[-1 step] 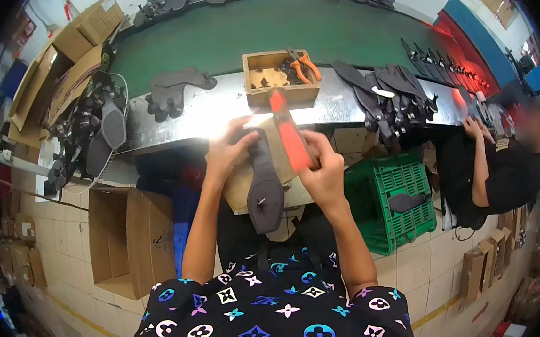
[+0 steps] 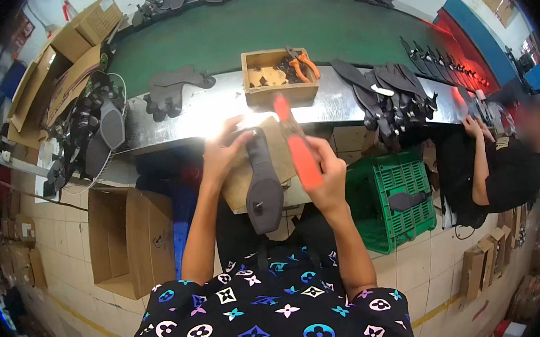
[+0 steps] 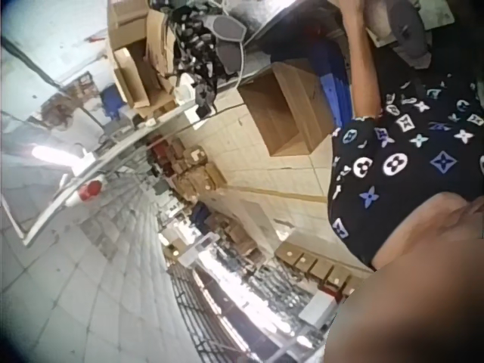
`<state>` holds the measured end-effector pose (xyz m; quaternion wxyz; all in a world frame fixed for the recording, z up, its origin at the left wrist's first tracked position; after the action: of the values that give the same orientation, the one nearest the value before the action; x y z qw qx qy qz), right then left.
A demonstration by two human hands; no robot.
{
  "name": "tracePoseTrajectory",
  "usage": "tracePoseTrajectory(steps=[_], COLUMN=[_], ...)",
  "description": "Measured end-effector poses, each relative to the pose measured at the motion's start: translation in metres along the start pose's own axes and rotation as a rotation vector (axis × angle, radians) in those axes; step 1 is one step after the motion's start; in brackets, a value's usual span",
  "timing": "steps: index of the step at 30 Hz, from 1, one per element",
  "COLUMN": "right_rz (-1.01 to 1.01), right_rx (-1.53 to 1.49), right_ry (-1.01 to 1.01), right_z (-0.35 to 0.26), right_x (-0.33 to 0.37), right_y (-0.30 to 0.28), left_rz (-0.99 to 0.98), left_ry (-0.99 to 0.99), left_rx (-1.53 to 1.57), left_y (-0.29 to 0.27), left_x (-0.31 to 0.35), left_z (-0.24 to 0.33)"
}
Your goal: Hammering and assembling shoe sole components at a manufacturing workstation.
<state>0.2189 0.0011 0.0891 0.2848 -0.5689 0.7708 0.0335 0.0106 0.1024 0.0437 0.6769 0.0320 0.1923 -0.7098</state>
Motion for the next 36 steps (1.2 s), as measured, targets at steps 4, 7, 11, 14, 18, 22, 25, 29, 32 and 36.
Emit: tracePoseTrajectory(steps=[4,7,11,14,18,22,25,29,32,36], right_rz=[-0.053,0.0,-0.008,-0.047,-0.039,-0.178,-0.178,-0.177,-0.138,-0.076], right_rx=[-0.033,-0.204,-0.1,-0.019,-0.194,-0.337,-0.548,-0.623,-0.596,-0.498], right_ry=[0.283,0.262,0.31,0.285,0.307,0.265,0.251,0.321,0.343,0.254], right_z=[0.024,0.028,0.044,0.048,0.036,0.018,0.002,-0.003,0.002,0.037], right_x=[0.044,0.065,0.091,0.103,0.099,0.075,0.065,0.06,0.044,0.008], right_y=[-0.026,-0.032,-0.046,-0.048,-0.031,-0.008,0.014,0.033,0.034,0.033], left_rz=[0.086,0.14,-0.102,-0.204,-0.199,0.001,0.063,0.072,0.044,0.036], left_ry=[-0.09,-0.083,0.016,0.101,0.168,-0.23,-0.262,-0.314,-0.353,-0.293], left_rx=[0.016,-0.053,-0.322,-0.41,-0.466,-0.002,0.227,0.515,0.631,0.291], left_y=[-0.024,-0.044,-0.024,-0.001,0.007,-0.005,0.001,0.018,0.016,0.011], left_x=[0.025,0.06,0.103,0.13,0.145,0.14,0.131,0.123,0.109,0.057], left_z=[-0.011,-0.005,0.031,0.045,0.042,0.039,0.051,0.059,0.047,0.023])
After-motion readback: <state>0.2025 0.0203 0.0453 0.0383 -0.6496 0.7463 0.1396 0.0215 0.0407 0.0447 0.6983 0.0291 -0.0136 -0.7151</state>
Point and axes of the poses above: each hand's wrist, its own x-axis away from the middle knuckle, its own y-axis out of the palm, z = x × y, the point moved 9 cm from there along -x, towards the middle knuckle, and after that the axes turned 7 degrees about -y, right-handed, at the moved point
